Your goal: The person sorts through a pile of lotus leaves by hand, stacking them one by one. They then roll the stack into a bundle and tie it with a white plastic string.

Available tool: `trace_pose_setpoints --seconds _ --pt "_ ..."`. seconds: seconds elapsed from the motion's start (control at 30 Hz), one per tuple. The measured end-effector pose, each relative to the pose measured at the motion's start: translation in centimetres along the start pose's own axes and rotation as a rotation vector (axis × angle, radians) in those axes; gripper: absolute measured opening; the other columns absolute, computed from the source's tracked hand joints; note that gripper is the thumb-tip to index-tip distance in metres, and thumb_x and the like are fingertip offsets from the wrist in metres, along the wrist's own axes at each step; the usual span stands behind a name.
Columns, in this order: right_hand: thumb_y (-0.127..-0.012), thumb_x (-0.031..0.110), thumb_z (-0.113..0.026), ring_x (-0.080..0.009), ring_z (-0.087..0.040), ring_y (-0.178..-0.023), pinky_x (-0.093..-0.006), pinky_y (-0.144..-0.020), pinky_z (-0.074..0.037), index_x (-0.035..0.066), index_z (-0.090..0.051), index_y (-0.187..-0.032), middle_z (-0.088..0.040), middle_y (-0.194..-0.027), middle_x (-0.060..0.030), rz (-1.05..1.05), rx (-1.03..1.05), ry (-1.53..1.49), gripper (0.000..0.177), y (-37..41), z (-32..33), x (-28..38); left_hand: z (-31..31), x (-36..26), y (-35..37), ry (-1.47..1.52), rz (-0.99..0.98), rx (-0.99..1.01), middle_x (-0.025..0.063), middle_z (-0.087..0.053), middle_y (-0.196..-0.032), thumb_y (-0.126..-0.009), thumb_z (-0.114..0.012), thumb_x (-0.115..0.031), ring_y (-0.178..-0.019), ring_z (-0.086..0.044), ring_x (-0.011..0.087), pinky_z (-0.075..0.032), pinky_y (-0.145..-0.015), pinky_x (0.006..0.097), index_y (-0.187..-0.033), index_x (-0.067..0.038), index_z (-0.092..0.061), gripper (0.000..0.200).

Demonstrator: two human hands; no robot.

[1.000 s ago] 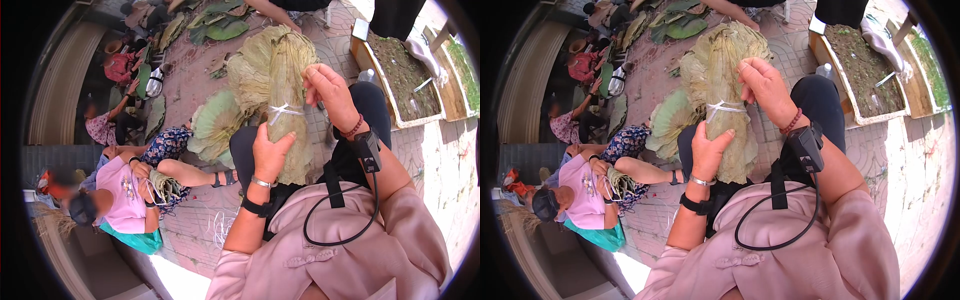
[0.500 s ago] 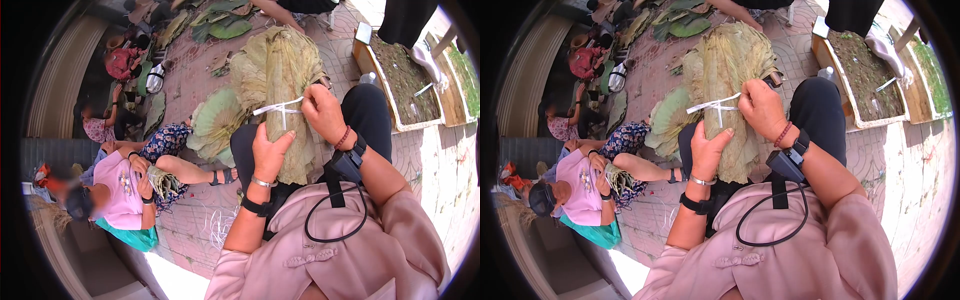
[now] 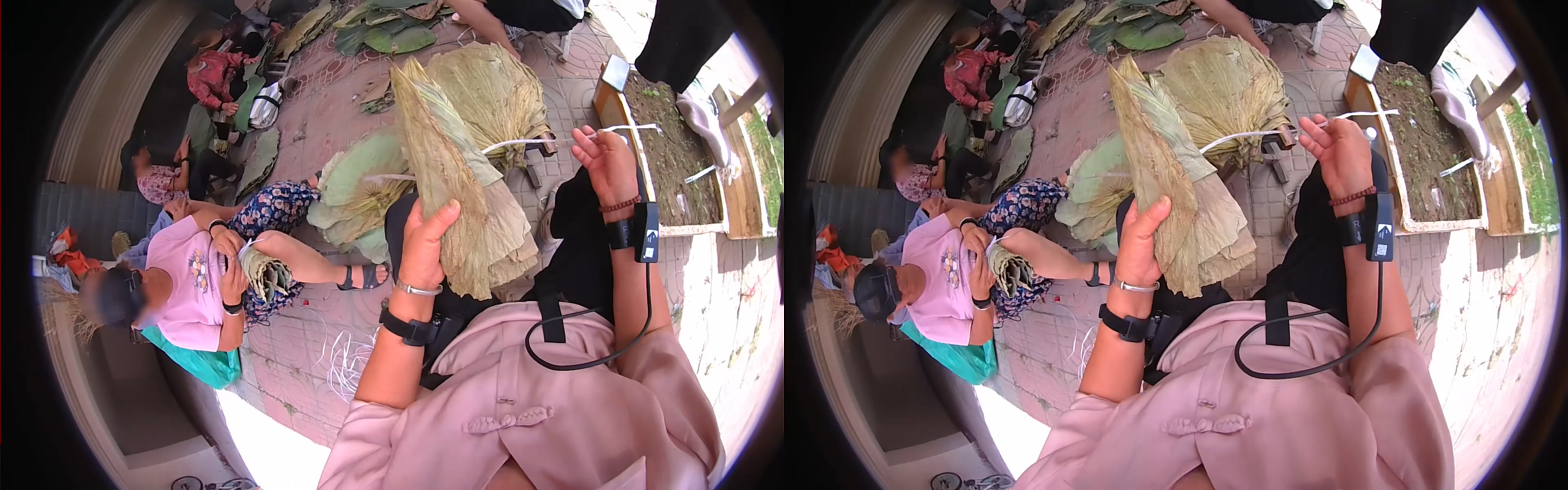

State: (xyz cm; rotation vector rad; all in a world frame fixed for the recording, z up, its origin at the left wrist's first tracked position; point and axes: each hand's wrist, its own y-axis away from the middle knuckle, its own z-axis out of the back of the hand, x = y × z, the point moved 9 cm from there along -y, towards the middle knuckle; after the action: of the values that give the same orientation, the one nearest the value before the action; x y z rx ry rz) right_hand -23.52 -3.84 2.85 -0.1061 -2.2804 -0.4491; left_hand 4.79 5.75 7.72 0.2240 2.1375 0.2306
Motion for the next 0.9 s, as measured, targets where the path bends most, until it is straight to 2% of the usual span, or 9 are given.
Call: trace_pose_setpoints --seconds 0.3,0.33,0.4,0.57,0.6,0.67,0.73,0.8,0.9 --pt "-0.093 0.01 -0.045 -0.0219 -0.055 -0.105 -0.0308 -0.094 -0.043 -0.005 -0.053 -0.103 -0.057 -0.109 -0.0162 0.857 0.126 0.464 0.02 4.1 -4.7 14.0 3.8 1.0 -1.5 0.071 -0.051 -0.144 0.012 -0.059 -0.103 -0.079 -0.066 -0.011 -0.091 -0.061 0.0208 -0.05 -0.081 0.0339 -0.114 0.003 -0.046 0.043" --pt "-0.093 0.01 -0.044 -0.0189 -0.057 -0.098 -0.0291 -0.088 -0.046 -0.002 -0.056 -0.11 -0.058 -0.11 -0.0136 1.269 -0.089 1.363 0.024 6.3 -6.0 15.4 3.1 0.9 -1.3 0.112 -0.051 -0.094 0.0123 -0.059 -0.102 -0.077 -0.067 -0.011 -0.091 -0.061 0.0207 -0.05 -0.081 0.034 -0.113 0.003 -0.046 0.044" --pt "-0.088 0.008 -0.051 -0.0209 -0.06 -0.086 -0.0296 -0.075 -0.048 0.007 -0.061 -0.111 -0.062 -0.1 -0.0097 1.582 -0.199 1.715 0.025 5.5 -6.2 17.6 4.1 1.3 -1.5 0.066 -0.078 -0.173 0.0129 -0.059 -0.102 -0.075 -0.069 -0.012 -0.09 -0.061 0.0208 -0.049 -0.081 0.0341 -0.113 0.004 -0.046 0.048" --pt "-0.098 0.03 -0.029 -0.0299 -0.05 -0.086 -0.0398 -0.077 -0.041 -0.001 -0.056 -0.104 -0.049 -0.093 -0.0145 1.757 -0.087 1.451 0.043 13.8 -17.2 13.3 4.6 2.0 -1.9 0.117 -0.112 -0.192 0.0128 -0.059 -0.104 -0.074 -0.07 -0.012 -0.091 -0.06 0.0206 -0.049 -0.082 0.0332 -0.115 0.005 -0.047 0.05" --pt "-0.087 0.005 -0.046 -0.0215 -0.059 -0.089 -0.0289 -0.079 -0.047 0.011 -0.061 -0.109 -0.063 -0.102 -0.0057 1.761 -0.099 1.742 0.027 10.6 -17.4 12.2 4.7 2.2 -2.1 0.085 -0.116 -0.183 0.0127 -0.059 -0.104 -0.074 -0.071 -0.012 -0.092 -0.06 0.0203 -0.048 -0.083 0.0329 -0.115 0.005 -0.047 0.05" --pt "-0.088 0.004 -0.048 -0.0232 -0.05 -0.111 -0.0318 -0.096 -0.036 0.004 -0.049 -0.119 -0.055 -0.117 -0.0145 0.68 0.612 0.466 0.031 17.9 -23.6 3.2 5.2 2.6 -1.4 0.008 -0.119 -0.206 0.0114 -0.059 -0.105 -0.076 -0.069 -0.012 -0.097 -0.058 0.0192 -0.047 -0.085 0.0309 -0.116 0.003 -0.048 0.048" --pt "-0.092 0.008 -0.045 -0.0201 -0.052 -0.107 -0.031 -0.096 -0.035 -0.001 -0.048 -0.12 -0.044 -0.13 -0.0161 0.548 1.546 0.783 0.03 27.6 -26.7 -5.8 5.4 1.9 1.6 -0.132 -0.577 -0.08 0.0093 -0.058 -0.109 -0.078 -0.065 -0.016 -0.102 -0.055 0.0176 -0.045 -0.087 0.0292 -0.118 0.0 -0.048 0.046" --pt "-0.091 0.006 -0.046 -0.0199 -0.053 -0.106 -0.0311 -0.094 -0.037 -0.001 -0.05 -0.119 -0.044 -0.129 -0.0154 0.584 1.479 0.81 0.029 26.8 -26.9 -6.1 4.8 -0.3 2.5 -0.204 -0.825 -0.023 0.0083 -0.057 -0.111 -0.079 -0.064 -0.018 -0.104 -0.054 0.0168 -0.044 -0.087 0.0284 -0.119 -0.002 -0.049 0.045" --pt "-0.09 0.002 -0.046 -0.0168 -0.057 -0.098 -0.0282 -0.086 -0.043 0.001 -0.054 -0.116 -0.051 -0.122 -0.0106 0.529 1.181 0.824 0.027 21.5 -25.7 -5.3 5.3 1.4 -0.6 0.041 -0.186 -0.156 0.0098 -0.059 -0.107 -0.076 -0.068 -0.018 -0.102 -0.055 0.0157 -0.044 -0.088 0.0297 -0.118 0.001 -0.048 0.05"
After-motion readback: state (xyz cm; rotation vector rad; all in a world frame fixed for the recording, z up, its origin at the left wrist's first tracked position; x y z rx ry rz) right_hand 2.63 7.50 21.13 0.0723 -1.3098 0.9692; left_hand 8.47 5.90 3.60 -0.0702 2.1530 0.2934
